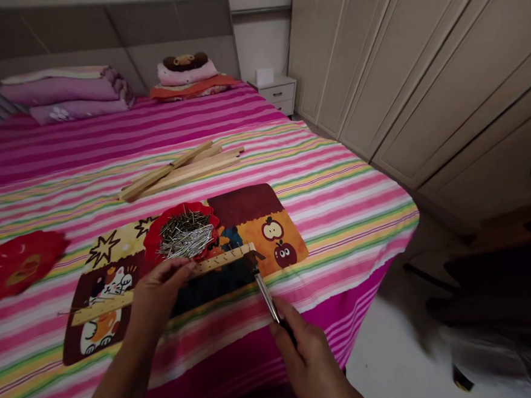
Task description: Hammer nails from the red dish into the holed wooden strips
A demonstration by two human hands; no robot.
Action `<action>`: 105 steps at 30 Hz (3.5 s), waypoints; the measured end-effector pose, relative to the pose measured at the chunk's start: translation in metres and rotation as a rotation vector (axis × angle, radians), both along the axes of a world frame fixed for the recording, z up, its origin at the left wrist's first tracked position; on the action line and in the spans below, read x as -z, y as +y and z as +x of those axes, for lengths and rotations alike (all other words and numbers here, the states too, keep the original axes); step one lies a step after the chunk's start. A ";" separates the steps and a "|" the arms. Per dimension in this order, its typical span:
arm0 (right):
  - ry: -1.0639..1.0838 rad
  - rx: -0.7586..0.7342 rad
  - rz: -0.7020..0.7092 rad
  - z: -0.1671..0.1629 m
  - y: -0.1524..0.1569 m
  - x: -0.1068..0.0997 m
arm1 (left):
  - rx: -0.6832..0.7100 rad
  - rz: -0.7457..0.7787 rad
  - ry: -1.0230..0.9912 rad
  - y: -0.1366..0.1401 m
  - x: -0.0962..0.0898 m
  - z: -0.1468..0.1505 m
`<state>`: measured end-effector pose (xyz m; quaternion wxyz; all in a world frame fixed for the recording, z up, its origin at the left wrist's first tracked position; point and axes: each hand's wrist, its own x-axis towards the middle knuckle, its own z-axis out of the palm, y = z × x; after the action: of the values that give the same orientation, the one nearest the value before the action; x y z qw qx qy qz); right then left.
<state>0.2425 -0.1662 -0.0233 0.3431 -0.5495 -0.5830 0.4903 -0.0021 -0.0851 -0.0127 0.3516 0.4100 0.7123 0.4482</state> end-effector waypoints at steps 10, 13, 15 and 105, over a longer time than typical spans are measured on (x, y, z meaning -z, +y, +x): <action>-0.018 -0.016 -0.006 0.001 0.000 0.001 | -0.134 0.055 0.159 -0.004 0.046 0.019; -0.011 -0.036 -0.006 0.000 0.002 -0.001 | -0.120 0.059 0.233 -0.003 0.049 0.019; -0.006 -0.035 -0.014 -0.001 0.002 -0.002 | -0.102 0.059 0.249 -0.003 0.051 0.019; -0.023 -0.080 -0.112 -0.005 -0.001 0.002 | -0.192 0.116 0.000 -0.008 0.047 0.005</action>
<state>0.2375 -0.1669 -0.0249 0.2850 -0.5496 -0.5803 0.5290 0.0024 -0.0929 -0.0596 0.2826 0.3595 0.7213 0.5202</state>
